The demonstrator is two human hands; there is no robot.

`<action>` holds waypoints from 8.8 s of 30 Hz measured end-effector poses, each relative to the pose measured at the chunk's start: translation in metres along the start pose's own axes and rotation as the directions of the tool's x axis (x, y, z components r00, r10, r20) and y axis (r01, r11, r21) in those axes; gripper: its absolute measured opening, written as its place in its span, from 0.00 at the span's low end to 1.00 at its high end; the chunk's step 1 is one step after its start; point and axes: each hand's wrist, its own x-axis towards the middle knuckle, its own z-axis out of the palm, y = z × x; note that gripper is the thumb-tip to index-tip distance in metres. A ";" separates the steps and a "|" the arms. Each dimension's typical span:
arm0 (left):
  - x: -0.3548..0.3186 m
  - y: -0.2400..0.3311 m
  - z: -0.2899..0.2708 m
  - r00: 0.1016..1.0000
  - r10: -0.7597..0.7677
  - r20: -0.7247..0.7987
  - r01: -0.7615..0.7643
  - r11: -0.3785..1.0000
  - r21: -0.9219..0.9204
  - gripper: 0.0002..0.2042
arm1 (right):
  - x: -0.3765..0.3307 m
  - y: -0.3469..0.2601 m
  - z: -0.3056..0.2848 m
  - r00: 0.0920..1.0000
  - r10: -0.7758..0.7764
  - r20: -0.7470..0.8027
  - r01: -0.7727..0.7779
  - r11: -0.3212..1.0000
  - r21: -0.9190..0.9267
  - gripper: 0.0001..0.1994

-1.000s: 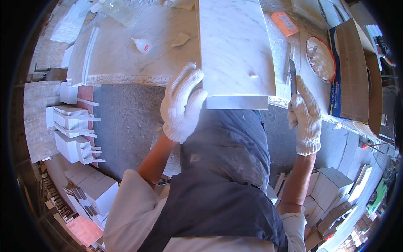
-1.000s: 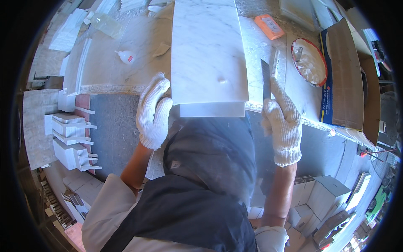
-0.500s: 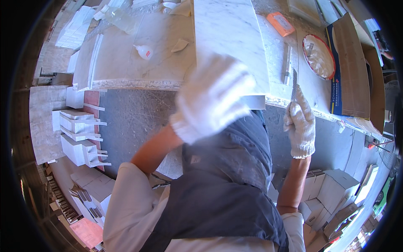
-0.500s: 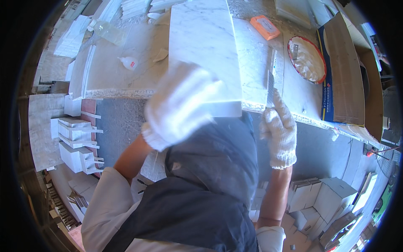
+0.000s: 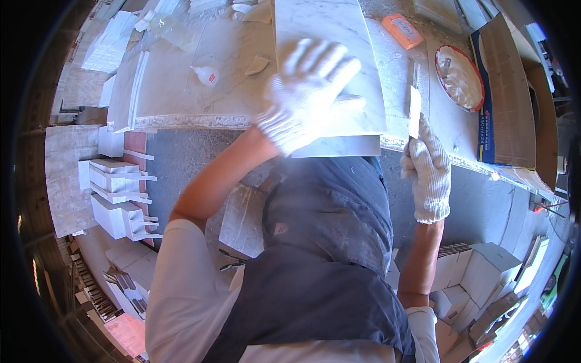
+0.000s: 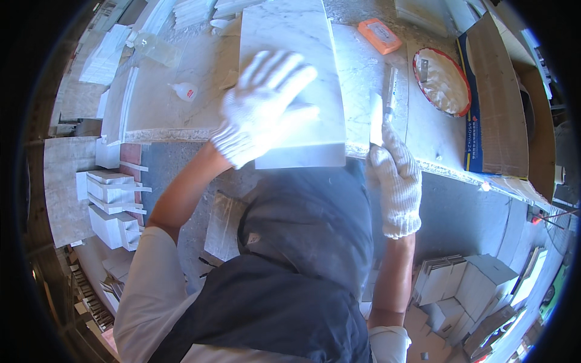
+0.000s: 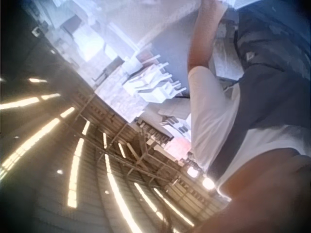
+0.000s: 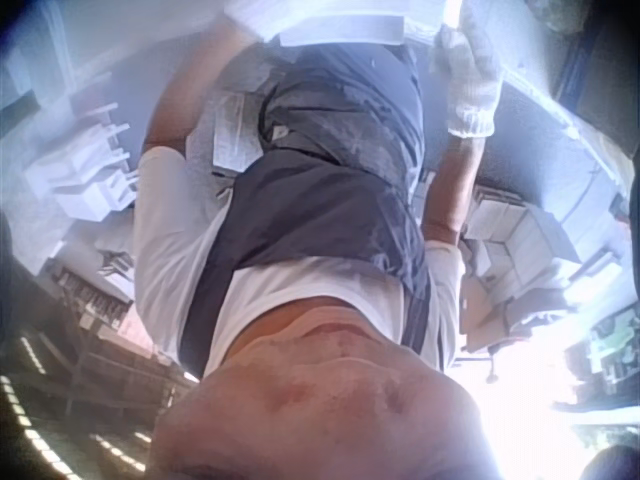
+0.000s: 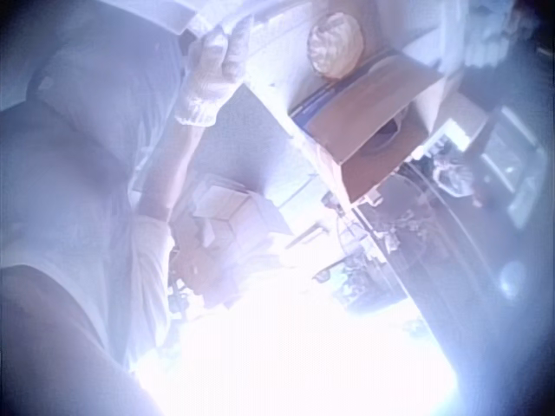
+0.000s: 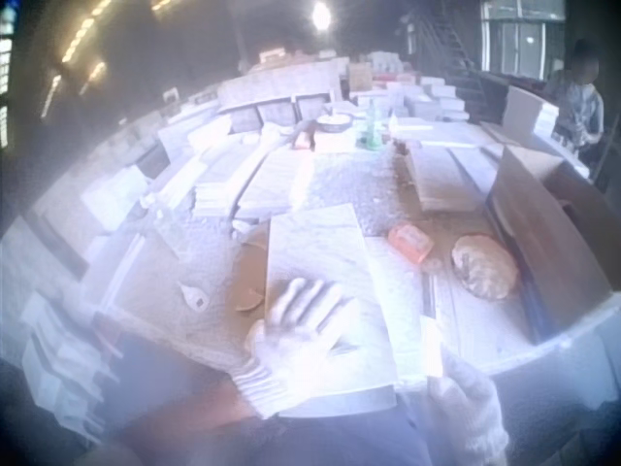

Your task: The person applies a white paste to the edges of rectangular stone tiles using a small spatula, spreads it evenly, and wipes the surface with a cloth. The person then uses a marker to mark the tile and stacks it with other finished tiles on the workbench.

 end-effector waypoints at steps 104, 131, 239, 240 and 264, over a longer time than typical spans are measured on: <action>-0.168 0.068 -0.005 0.775 -0.630 -0.036 0.486 0.633 -0.603 0.25 | 0.101 -0.065 0.094 0.329 -0.401 0.855 0.941 0.212 -0.263 0.23; -0.153 0.111 -0.031 0.980 -0.196 -0.030 0.142 0.797 -0.586 0.10 | 0.092 -0.053 0.073 0.556 -0.300 0.775 0.824 0.324 -0.465 0.17; 0.032 0.200 0.108 0.612 -0.237 0.755 0.753 -0.119 -0.647 0.10 | 0.008 0.089 -0.087 0.948 -0.294 -0.122 0.152 0.754 -0.639 0.17; 0.032 0.200 0.108 0.649 -0.240 0.722 0.732 -0.062 -0.679 0.10 | 0.009 0.089 -0.090 0.947 -0.279 -0.161 0.129 0.786 -0.604 0.17; 0.020 0.204 0.122 0.672 -0.237 0.701 0.667 -0.216 -0.713 0.09 | 0.010 0.063 -0.111 0.959 -0.255 0.123 0.261 0.626 -0.735 0.16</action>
